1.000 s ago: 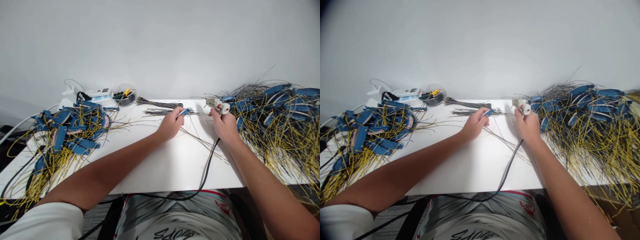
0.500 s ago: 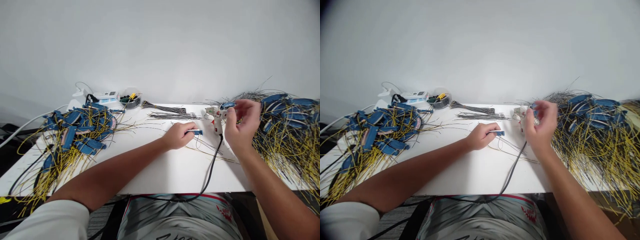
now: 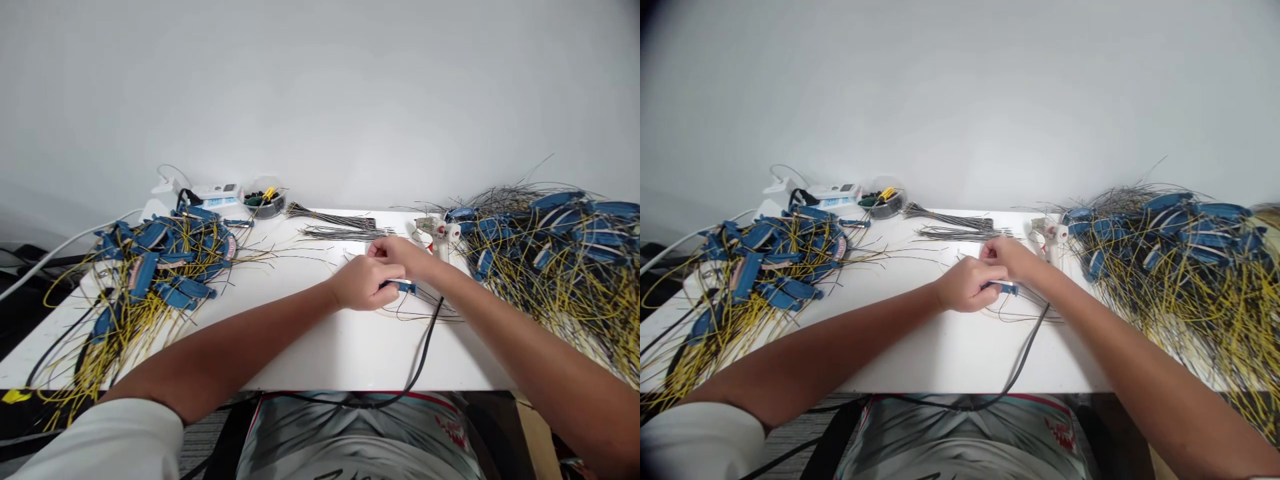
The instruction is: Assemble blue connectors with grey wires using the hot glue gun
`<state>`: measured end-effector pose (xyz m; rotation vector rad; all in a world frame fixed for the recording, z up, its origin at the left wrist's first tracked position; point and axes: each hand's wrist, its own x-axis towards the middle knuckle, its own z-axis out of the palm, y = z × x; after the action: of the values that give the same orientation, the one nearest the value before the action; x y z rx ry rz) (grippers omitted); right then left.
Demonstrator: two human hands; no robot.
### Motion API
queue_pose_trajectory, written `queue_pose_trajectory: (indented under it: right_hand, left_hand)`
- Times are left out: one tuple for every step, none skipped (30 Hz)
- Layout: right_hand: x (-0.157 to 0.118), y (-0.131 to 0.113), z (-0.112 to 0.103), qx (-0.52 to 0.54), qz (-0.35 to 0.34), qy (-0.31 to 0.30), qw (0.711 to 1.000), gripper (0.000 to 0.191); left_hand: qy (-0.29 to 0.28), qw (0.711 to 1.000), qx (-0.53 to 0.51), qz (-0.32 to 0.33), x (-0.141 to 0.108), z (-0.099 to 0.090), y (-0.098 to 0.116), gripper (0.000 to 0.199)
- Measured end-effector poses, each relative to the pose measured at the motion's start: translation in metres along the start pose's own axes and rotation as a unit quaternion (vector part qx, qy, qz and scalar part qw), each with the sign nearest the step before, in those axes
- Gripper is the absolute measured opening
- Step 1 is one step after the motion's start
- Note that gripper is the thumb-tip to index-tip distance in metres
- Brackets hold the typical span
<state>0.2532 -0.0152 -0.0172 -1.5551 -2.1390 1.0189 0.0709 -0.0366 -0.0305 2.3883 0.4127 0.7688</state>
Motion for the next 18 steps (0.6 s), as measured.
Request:
queue_pose_trajectory:
  right_hand:
    - [-0.002,-0.001,-0.002,0.019,0.004,-0.001,1.000,0.007]
    - [-0.004,-0.001,-0.003,0.043,0.007,0.004,0.999,0.009]
    - [-0.007,-0.001,-0.004,0.072,0.007,0.015,0.997,0.016]
    - [-0.010,0.000,-0.005,0.103,0.001,0.031,0.994,0.022]
    - [-0.013,0.002,-0.006,0.134,-0.010,0.050,0.990,0.027]
    - [-0.017,0.003,-0.007,0.161,-0.025,0.071,0.984,0.031]
    - [-0.020,0.004,-0.007,0.184,-0.040,0.097,0.977,0.033]
    - [-0.023,0.006,-0.007,0.205,-0.052,0.124,0.970,0.035]
    - [-0.026,0.007,-0.006,0.228,-0.057,0.153,0.960,0.036]
    - [-0.028,0.009,-0.005,0.256,-0.054,0.179,0.948,0.038]
    - [-0.030,0.010,-0.004,0.290,-0.044,0.198,0.935,0.040]
    - [-0.031,0.012,-0.003,0.326,-0.029,0.208,0.922,0.041]
    - [-0.032,0.013,-0.002,0.361,-0.012,0.207,0.909,0.041]
    - [-0.032,0.015,-0.001,0.390,0.001,0.200,0.899,0.042]
    - [-0.032,0.016,0.000,0.410,0.011,0.192,0.891,0.042]
    - [-0.032,0.018,0.000,0.423,0.015,0.183,0.887,0.042]
    - [-0.032,0.019,0.000,0.430,0.015,0.179,0.885,0.042]
    - [-0.033,0.019,0.000,0.435,0.011,0.178,0.883,0.042]
  left_hand:
    - [-0.003,1.000,-0.001,0.001,0.000,0.000,0.000,0.009]
    - [-0.003,1.000,-0.003,-0.002,-0.001,0.000,-0.001,0.010]
    - [-0.001,1.000,-0.008,-0.009,-0.001,0.000,-0.001,0.010]
    - [0.001,1.000,-0.015,-0.020,-0.002,0.000,-0.001,0.010]
    - [0.006,0.999,-0.023,-0.032,-0.002,-0.001,-0.001,0.011]
    - [0.014,0.998,-0.033,-0.047,-0.002,-0.001,-0.001,0.012]
    - [0.025,0.997,-0.047,-0.063,-0.001,-0.002,-0.001,0.013]
    - [0.040,0.993,-0.068,-0.082,0.000,-0.003,-0.002,0.015]
    - [0.058,0.988,-0.100,-0.106,0.002,-0.004,-0.003,0.015]
    - [0.078,0.978,-0.142,-0.134,0.004,-0.005,-0.005,0.015]
    - [0.098,0.963,-0.191,-0.165,0.007,-0.005,-0.008,0.014]
    - [0.115,0.942,-0.245,-0.196,0.010,-0.005,-0.011,0.012]
    - [0.131,0.921,-0.293,-0.222,0.013,-0.006,-0.015,0.011]
    - [0.142,0.903,-0.325,-0.241,0.016,-0.006,-0.018,0.011]
    - [0.150,0.892,-0.345,-0.252,0.018,-0.006,-0.020,0.013]
    - [0.155,0.885,-0.356,-0.258,0.020,-0.006,-0.023,0.014]
    - [0.157,0.883,-0.357,-0.261,0.022,-0.005,-0.024,0.015]
    - [0.160,0.886,-0.350,-0.259,0.023,-0.005,-0.025,0.015]
